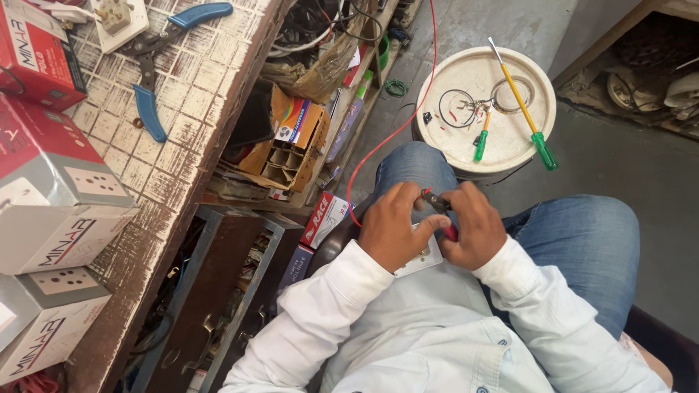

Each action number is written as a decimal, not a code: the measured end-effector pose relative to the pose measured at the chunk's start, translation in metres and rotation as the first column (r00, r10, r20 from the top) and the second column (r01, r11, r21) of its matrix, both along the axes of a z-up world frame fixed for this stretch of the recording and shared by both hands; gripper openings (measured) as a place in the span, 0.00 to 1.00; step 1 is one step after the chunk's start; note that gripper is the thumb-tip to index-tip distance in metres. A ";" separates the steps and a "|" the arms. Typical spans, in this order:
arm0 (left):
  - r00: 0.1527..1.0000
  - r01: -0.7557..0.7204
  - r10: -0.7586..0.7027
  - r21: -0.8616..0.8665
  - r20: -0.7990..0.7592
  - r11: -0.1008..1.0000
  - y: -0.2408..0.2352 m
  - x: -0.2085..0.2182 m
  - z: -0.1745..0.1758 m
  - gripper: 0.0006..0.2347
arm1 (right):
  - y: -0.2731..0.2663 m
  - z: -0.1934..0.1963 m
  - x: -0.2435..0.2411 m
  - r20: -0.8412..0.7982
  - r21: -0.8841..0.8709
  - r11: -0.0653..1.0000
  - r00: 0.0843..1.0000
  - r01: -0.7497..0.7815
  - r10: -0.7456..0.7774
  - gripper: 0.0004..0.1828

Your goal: The person sits cross-legged and wires a white electrical socket. They strip red wires with pliers, insert the wire ends into the socket terminals, and tighten the screws with a screwdriver. The person repeats this process for multiple wires, occasionally adjusting the socket and tools.

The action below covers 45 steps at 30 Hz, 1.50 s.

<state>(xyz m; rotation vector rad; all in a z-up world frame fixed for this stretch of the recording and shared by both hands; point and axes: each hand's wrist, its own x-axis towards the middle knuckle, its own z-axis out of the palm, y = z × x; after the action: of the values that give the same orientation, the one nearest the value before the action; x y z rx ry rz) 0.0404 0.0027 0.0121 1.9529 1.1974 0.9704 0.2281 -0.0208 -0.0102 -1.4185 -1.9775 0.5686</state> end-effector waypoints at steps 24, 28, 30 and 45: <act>0.871 0.031 -0.188 -0.333 -0.453 0.943 0.024 -0.029 -0.048 0.08 | -0.014 -0.077 0.033 -0.797 -0.603 0.517 0.476 -0.607 -0.371 0.33; 0.898 -0.053 -0.084 -0.298 -0.431 0.953 0.063 -0.015 -0.058 0.12 | 0.000 -0.087 0.033 -0.775 -0.601 0.678 0.515 -0.423 -0.366 0.36; 0.883 -0.052 -0.082 -0.271 -0.461 0.961 0.080 -0.007 -0.061 0.12 | 0.010 -0.090 0.033 -0.761 -0.605 0.700 0.533 -0.379 -0.369 0.35; 0.966 -0.057 0.114 -0.239 0.232 0.969 0.061 -0.036 -0.005 0.08 | 0.025 -0.125 0.072 -0.155 -0.208 0.946 0.946 0.249 -0.283 0.42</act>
<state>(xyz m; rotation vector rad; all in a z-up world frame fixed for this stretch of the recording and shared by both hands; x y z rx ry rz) 0.0044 0.0634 0.0067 1.5621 1.2013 1.0329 0.3004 0.0046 -0.1354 -1.6524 -1.5876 0.7450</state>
